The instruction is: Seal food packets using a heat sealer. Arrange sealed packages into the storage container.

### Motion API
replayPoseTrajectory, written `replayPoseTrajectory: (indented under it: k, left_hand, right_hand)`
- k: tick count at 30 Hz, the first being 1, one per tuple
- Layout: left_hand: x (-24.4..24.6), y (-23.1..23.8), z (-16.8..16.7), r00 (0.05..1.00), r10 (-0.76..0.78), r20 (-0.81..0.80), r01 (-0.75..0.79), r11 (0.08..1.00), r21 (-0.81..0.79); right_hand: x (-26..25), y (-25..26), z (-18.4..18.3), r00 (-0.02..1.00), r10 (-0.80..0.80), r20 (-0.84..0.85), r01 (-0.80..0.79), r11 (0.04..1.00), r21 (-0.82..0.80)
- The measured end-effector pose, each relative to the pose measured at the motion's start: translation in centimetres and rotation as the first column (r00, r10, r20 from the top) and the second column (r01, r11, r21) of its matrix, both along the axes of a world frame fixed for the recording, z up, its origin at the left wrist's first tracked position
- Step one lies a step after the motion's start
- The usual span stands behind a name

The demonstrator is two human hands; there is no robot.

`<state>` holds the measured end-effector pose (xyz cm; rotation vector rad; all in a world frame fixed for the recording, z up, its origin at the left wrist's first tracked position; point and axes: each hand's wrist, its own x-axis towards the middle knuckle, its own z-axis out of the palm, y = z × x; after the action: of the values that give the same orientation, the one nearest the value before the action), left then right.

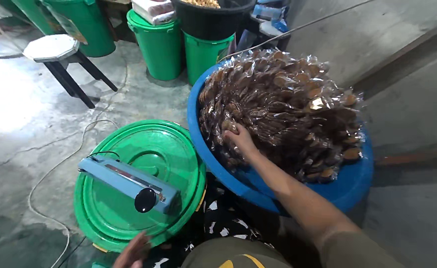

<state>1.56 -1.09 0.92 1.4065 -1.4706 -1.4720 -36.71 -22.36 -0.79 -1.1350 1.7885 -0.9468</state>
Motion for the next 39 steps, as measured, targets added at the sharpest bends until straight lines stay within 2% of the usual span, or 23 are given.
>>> replayPoseTrajectory:
  k: [1, 3, 5, 7, 9, 10, 11, 13, 14, 15, 17, 20, 22, 24, 26, 27, 28, 30, 31, 33, 35, 37, 39]
  left_hand:
    - [-2.4, -0.8, -0.2, 0.983, -0.039, -0.179, 0.041, 0.999, 0.009]
    - [-7.0, -2.4, -0.5, 0.862, -0.022, -0.506, 0.113, 0.982, 0.149]
    - [-10.0, -3.7, -1.6, 0.696, 0.125, -0.708, 0.155, 0.936, 0.317]
    - [-11.5, -4.2, -1.9, 0.588, 0.45, -0.672, -0.026, 0.841, 0.54]
    - [-11.2, -4.1, -2.3, 0.552, 0.63, -0.547, -0.244, 0.749, 0.616]
    - [-10.5, -3.5, -3.1, 0.612, 0.605, -0.509, -0.317, 0.778, 0.543]
    - [-9.8, -2.9, -4.1, 0.69, 0.549, -0.471, -0.351, 0.823, 0.446]
    - [-8.9, -2.3, -4.8, 0.798, 0.478, -0.368, -0.384, 0.873, 0.301]
    - [-8.6, -2.3, -4.8, 0.826, 0.458, -0.328, -0.389, 0.885, 0.256]
    - [-8.4, -2.6, -4.8, 0.834, 0.47, -0.289, -0.419, 0.881, 0.221]
    - [-7.9, -3.7, -5.1, 0.808, 0.547, -0.218, -0.53, 0.837, 0.134]
    - [-6.4, -6.0, -6.9, 0.739, 0.658, -0.148, -0.666, 0.745, -0.014]
    - [-5.8, -7.5, -7.4, 0.685, 0.717, -0.127, -0.726, 0.686, -0.05]
    - [-5.1, -8.9, -7.2, 0.638, 0.758, -0.132, -0.767, 0.641, -0.025]
    - [-3.9, -10.1, -7.0, 0.596, 0.786, -0.163, -0.796, 0.605, 0.007]
    - [-3.2, -10.6, -7.0, 0.582, 0.794, -0.175, -0.804, 0.594, 0.022]
    - [-2.5, -11.2, -7.0, 0.573, 0.799, -0.184, -0.809, 0.587, 0.032]
    - [-1.4, -12.2, -7.1, 0.56, 0.808, -0.185, -0.818, 0.575, 0.033]
    - [-1.0, -12.6, -7.2, 0.552, 0.815, -0.177, -0.825, 0.565, 0.028]
    - [-0.5, -13.2, -7.2, 0.54, 0.826, -0.161, -0.835, 0.55, 0.027]
    - [-0.2, -13.2, -7.2, 0.552, 0.819, -0.158, -0.823, 0.565, 0.051]
    - [0.2, -12.7, -7.2, 0.562, 0.808, -0.178, -0.804, 0.584, 0.11]
    - [0.8, -12.2, -7.8, 0.523, 0.831, -0.19, -0.814, 0.553, 0.177]
  right_hand:
    - [1.0, 2.2, 1.3, 0.998, 0.045, -0.053, -0.052, 0.99, -0.134]
    - [4.1, 7.0, 2.3, 0.977, 0.158, -0.145, -0.201, 0.91, -0.361]
    - [7.6, 11.3, 2.0, 0.896, 0.419, -0.149, -0.443, 0.806, -0.393]
    - [10.1, 13.9, 1.7, 0.705, 0.694, -0.148, -0.703, 0.655, -0.278]
    - [11.3, 14.8, 1.4, 0.564, 0.824, 0.044, -0.816, 0.565, -0.122]
    - [11.8, 14.9, 1.2, 0.571, 0.787, 0.232, -0.797, 0.6, -0.073]
    - [12.4, 14.8, 1.2, 0.614, 0.667, 0.422, -0.736, 0.676, 0.002]
    - [14.0, 13.5, 1.4, 0.711, 0.382, 0.591, -0.599, 0.769, 0.223]
    - [14.9, 12.6, 1.1, 0.75, 0.339, 0.568, -0.561, 0.781, 0.275]
    - [15.7, 11.6, 0.8, 0.782, 0.379, 0.495, -0.552, 0.79, 0.267]
    - [17.6, 9.2, 0.4, 0.802, 0.552, 0.23, -0.591, 0.788, 0.171]
    - [20.4, 6.1, -1.3, 0.662, 0.722, -0.201, -0.73, 0.682, 0.041]
    - [21.9, 4.2, -2.0, 0.521, 0.769, -0.371, -0.787, 0.601, 0.14]
    - [23.2, 2.1, -1.7, 0.498, 0.76, -0.418, -0.766, 0.611, 0.198]
    - [23.8, 0.3, 0.6, 0.6, 0.739, -0.304, -0.73, 0.662, 0.169]
    - [23.9, 0.0, 2.1, 0.611, 0.759, -0.226, -0.75, 0.646, 0.142]
    - [23.7, 0.1, 3.9, 0.546, 0.818, -0.18, -0.809, 0.571, 0.137]
    - [23.7, 1.4, 6.3, 0.264, 0.928, -0.263, -0.906, 0.332, 0.262]
    - [23.9, 2.6, 6.7, 0.138, 0.931, -0.338, -0.891, 0.266, 0.368]
    - [24.7, 4.8, 5.6, 0.022, 0.897, -0.442, -0.812, 0.274, 0.515]
    - [24.6, 5.9, 3.6, 0.074, 0.845, -0.53, -0.804, 0.365, 0.469]
    - [23.7, 6.8, 1.4, 0.21, 0.728, -0.653, -0.867, 0.447, 0.219]
    - [23.0, 7.0, -0.4, 0.32, 0.624, -0.713, -0.894, 0.448, -0.009]
